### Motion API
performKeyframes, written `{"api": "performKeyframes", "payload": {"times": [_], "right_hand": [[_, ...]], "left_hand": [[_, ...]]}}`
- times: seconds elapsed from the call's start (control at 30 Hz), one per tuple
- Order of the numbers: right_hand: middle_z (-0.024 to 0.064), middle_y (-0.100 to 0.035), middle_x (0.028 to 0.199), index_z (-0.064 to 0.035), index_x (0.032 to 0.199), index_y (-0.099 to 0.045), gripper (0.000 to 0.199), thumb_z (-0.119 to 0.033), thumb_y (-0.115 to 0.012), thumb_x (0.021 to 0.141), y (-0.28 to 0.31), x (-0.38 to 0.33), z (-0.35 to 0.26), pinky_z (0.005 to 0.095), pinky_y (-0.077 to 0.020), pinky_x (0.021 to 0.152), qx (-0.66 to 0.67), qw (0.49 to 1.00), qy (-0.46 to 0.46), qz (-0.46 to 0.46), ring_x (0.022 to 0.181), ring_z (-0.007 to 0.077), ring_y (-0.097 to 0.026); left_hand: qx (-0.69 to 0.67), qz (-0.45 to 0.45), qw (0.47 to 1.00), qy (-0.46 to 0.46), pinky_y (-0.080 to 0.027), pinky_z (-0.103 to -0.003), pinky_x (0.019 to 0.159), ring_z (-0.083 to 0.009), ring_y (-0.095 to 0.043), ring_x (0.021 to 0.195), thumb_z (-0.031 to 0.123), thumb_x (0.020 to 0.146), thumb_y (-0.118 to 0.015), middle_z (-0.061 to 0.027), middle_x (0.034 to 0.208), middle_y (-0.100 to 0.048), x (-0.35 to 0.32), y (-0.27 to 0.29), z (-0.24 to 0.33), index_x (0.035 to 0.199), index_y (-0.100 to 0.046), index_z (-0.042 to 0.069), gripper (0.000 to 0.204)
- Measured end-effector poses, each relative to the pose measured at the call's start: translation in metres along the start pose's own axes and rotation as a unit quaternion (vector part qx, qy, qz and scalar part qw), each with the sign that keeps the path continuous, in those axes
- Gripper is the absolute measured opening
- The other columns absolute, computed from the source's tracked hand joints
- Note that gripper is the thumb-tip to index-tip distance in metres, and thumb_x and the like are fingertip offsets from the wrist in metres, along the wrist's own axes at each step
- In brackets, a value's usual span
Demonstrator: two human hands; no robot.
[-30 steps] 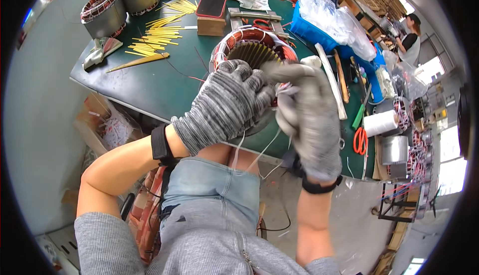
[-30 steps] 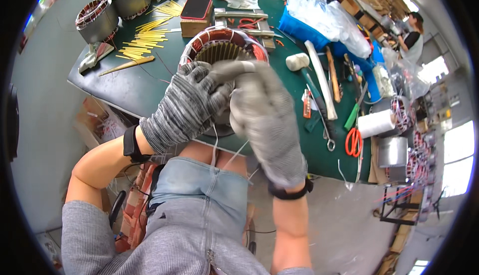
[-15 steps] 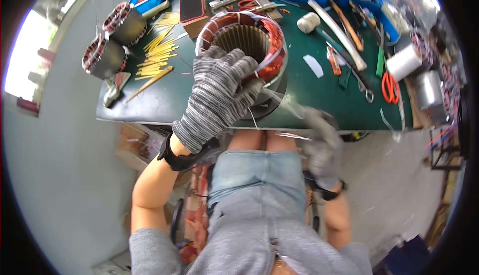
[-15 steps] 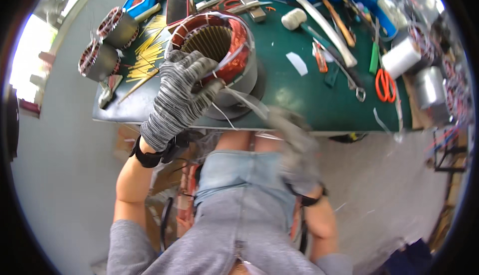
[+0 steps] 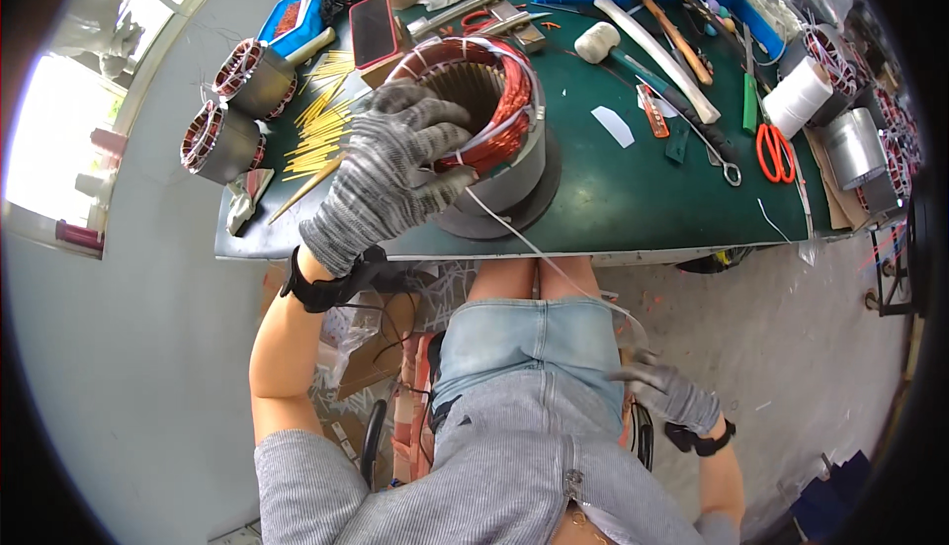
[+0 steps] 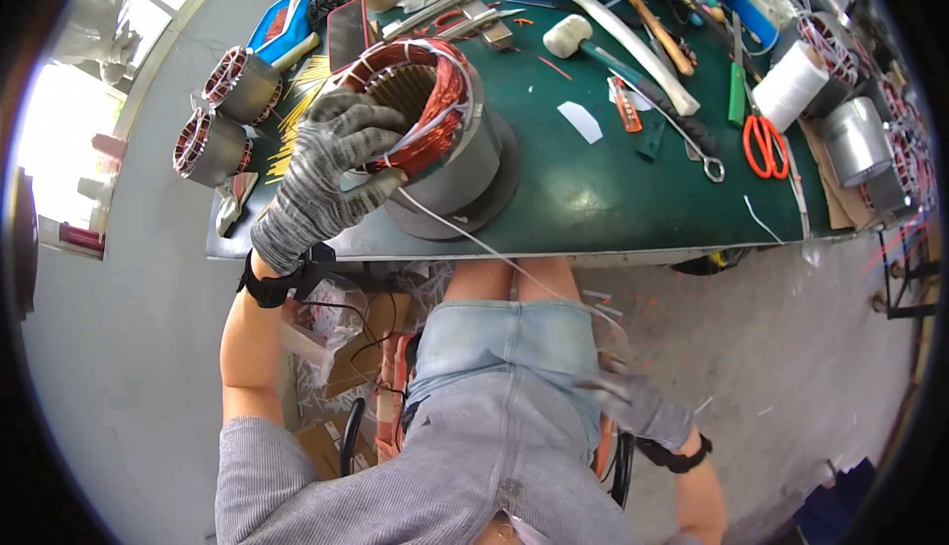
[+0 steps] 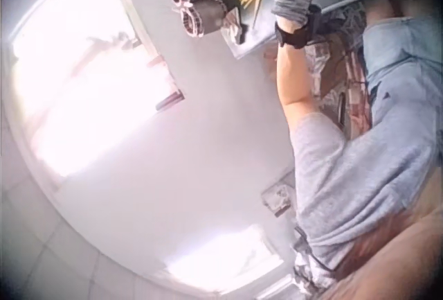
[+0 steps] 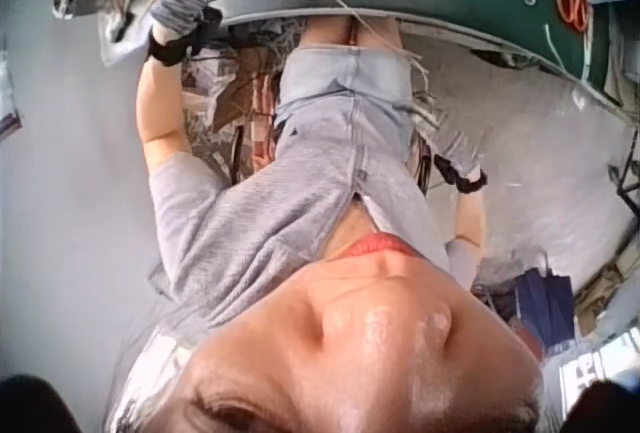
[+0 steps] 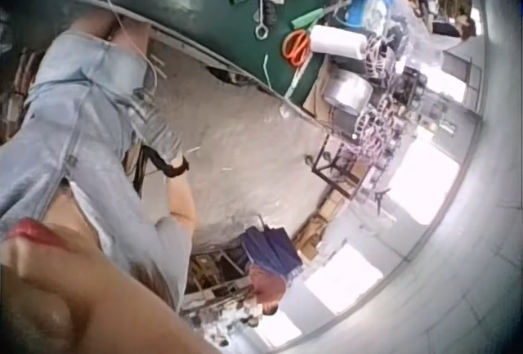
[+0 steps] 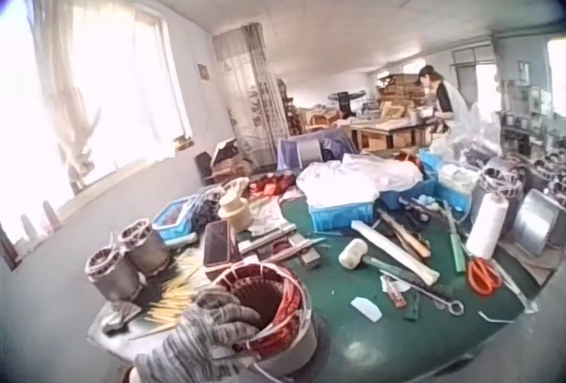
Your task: Secure copper wire windings on a stator using zip ties and tools.
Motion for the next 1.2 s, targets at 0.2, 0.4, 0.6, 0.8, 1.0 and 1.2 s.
{"api": "performKeyframes", "payload": {"times": [0.2, 0.4, 0.6, 0.8, 1.0, 1.2], "right_hand": [[0.0098, -0.063, 0.088, -0.0074, 0.095, -0.061, 0.022, 0.003, -0.064, 0.077, 0.097, 0.116, -0.16, 0.0334, -0.0491, 0.069, 0.01, 0.865, 0.218, 0.451, 0.078, 0.0237, -0.062], [0.0097, -0.055, 0.105, -0.0065, 0.119, -0.054, 0.042, 0.007, -0.057, 0.079, 0.074, 0.166, -0.193, 0.03, -0.0472, 0.083, -0.118, 0.784, 0.355, 0.496, 0.095, 0.018, -0.054], [0.014, -0.053, 0.106, -0.0057, 0.117, -0.055, 0.046, 0.009, -0.052, 0.074, 0.085, 0.156, -0.213, 0.0412, -0.0383, 0.093, -0.126, 0.733, 0.396, 0.539, 0.098, 0.0287, -0.05], [0.0167, -0.057, 0.107, 0.0011, 0.107, -0.058, 0.023, -0.002, -0.048, 0.085, 0.117, 0.167, -0.249, 0.0336, -0.0484, 0.082, -0.121, 0.796, 0.393, 0.445, 0.097, 0.0276, -0.057], [0.0122, -0.058, 0.101, -0.0006, 0.115, -0.056, 0.028, -0.006, -0.044, 0.09, 0.105, 0.151, -0.143, 0.0302, -0.0483, 0.079, -0.132, 0.832, 0.217, 0.493, 0.083, 0.0201, -0.057], [0.0093, -0.055, 0.113, -0.001, 0.123, -0.052, 0.032, -0.011, -0.045, 0.093, 0.082, 0.141, -0.164, 0.031, -0.0458, 0.087, 0.025, 0.866, 0.327, 0.379, 0.092, 0.0175, -0.054]], "left_hand": [[0.012, -0.083, 0.994, 0.074, -0.04, -0.047, 0.098, -0.0382, -0.045, 0.123, 0.024, 0.074, -0.076, -0.0115, 0.107, -0.064, -0.008, -0.01, -0.018, 0.105, -0.063, 0.008, 0.037], [-0.009, -0.124, 0.992, 0.03, -0.035, -0.047, 0.105, -0.0373, -0.044, 0.124, 0.028, 0.076, -0.072, -0.0133, 0.115, -0.062, 0.0, -0.019, -0.019, 0.118, -0.06, 0.012, 0.046], [0.174, -0.08, 0.981, 0.04, -0.005, -0.057, 0.113, -0.0302, -0.03, 0.137, 0.051, 0.073, -0.068, -0.0096, 0.13, -0.056, -0.001, -0.004, -0.016, 0.128, -0.052, 0.011, 0.07], [0.164, 0.157, 0.967, 0.115, 0.0, -0.06, 0.112, -0.0338, -0.017, 0.142, 0.045, 0.06, -0.074, -0.0064, 0.153, -0.028, -0.022, 0.018, 0.007, 0.144, -0.033, 0.017, 0.098], [0.049, 0.027, 0.996, 0.075, -0.026, -0.052, 0.109, -0.0376, -0.048, 0.114, 0.019, 0.074, -0.066, -0.0154, 0.11, -0.058, -0.019, -0.011, 0.006, 0.113, -0.058, 0.006, 0.042], [0.002, 0.062, 0.998, 0.025, -0.036, -0.052, 0.097, -0.0391, -0.051, 0.095, 0.012, 0.075, -0.064, -0.0163, 0.096, -0.055, -0.02, -0.009, 0.007, 0.106, -0.057, 0.002, 0.034]]}}
Point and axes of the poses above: each hand's wrist, its own x-axis towards the middle knuckle, its own y-axis out of the back of the hand, z = x × y, the point moved 9 cm from there along x, towards the middle knuckle
